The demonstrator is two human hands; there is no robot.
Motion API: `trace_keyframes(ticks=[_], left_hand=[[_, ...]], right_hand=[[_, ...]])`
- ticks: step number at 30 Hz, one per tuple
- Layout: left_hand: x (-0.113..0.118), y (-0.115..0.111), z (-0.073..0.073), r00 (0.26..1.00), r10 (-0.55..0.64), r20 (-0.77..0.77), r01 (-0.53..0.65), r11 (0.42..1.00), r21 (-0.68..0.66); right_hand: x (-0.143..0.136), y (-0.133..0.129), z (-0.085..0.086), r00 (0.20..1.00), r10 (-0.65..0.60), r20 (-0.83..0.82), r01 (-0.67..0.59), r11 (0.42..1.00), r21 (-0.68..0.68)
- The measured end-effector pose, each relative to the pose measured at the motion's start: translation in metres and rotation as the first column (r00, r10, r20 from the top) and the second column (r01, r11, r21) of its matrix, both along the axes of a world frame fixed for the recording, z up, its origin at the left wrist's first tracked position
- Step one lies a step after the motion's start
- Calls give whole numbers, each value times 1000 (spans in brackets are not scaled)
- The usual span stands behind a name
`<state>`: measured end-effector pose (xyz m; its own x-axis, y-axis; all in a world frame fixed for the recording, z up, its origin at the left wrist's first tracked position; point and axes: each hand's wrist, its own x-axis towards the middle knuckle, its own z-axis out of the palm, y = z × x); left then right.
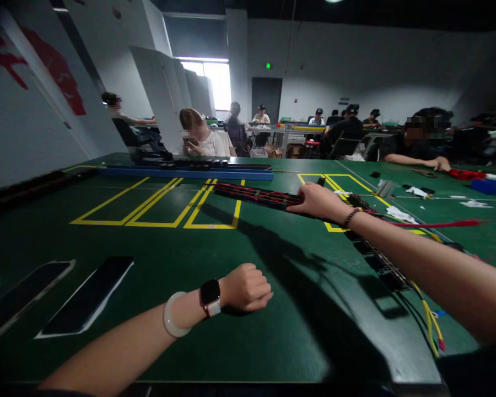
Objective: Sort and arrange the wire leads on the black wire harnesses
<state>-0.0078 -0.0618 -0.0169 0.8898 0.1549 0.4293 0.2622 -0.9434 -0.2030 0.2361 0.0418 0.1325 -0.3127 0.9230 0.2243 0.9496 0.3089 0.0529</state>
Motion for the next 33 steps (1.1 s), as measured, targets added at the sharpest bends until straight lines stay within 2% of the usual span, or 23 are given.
trace_keyframes(ticks=[4, 6, 11, 15, 18, 21, 23, 26, 30, 33], left_hand=[[-1, -5, 0, 993, -118, -13, 119, 992, 41], [-1, -7, 1, 985, -170, -6, 170, 984, 59], [1, -9, -1, 968, -247, -48, 250, 965, 81], [0, -9, -6, 939, -329, -101, 337, 938, 75], [1, -10, -6, 905, -394, -158, 400, 916, 8], [3, -10, 0, 874, -448, -187, 433, 894, -120], [4, -9, 5, 869, -446, -212, 404, 889, -215], [5, -9, 8, 867, -432, -246, 367, 890, -271], [3, -11, 5, 871, -433, -231, 425, 901, -87], [2, -12, 4, 885, -420, -201, 434, 900, 31]], right_hand=[[-82, 19, -26, 968, 197, -156, -211, 975, -76], [-120, 26, -37, 944, 250, -216, -278, 954, -110], [-205, 40, -63, 923, 300, -241, -357, 900, -248], [-257, 48, -85, 920, 338, -199, -379, 897, -226], [-286, 51, -101, 921, 362, -140, -384, 904, -186], [-308, 52, -116, 911, 395, -118, -410, 896, -172], [-317, 50, -123, 901, 415, -126, -431, 891, -145], [-321, 42, -125, 882, 452, -131, -464, 882, -84], [-310, 24, -108, 838, 530, -133, -535, 845, -2], [-289, 4, -85, 758, 628, -177, -627, 776, 70]])
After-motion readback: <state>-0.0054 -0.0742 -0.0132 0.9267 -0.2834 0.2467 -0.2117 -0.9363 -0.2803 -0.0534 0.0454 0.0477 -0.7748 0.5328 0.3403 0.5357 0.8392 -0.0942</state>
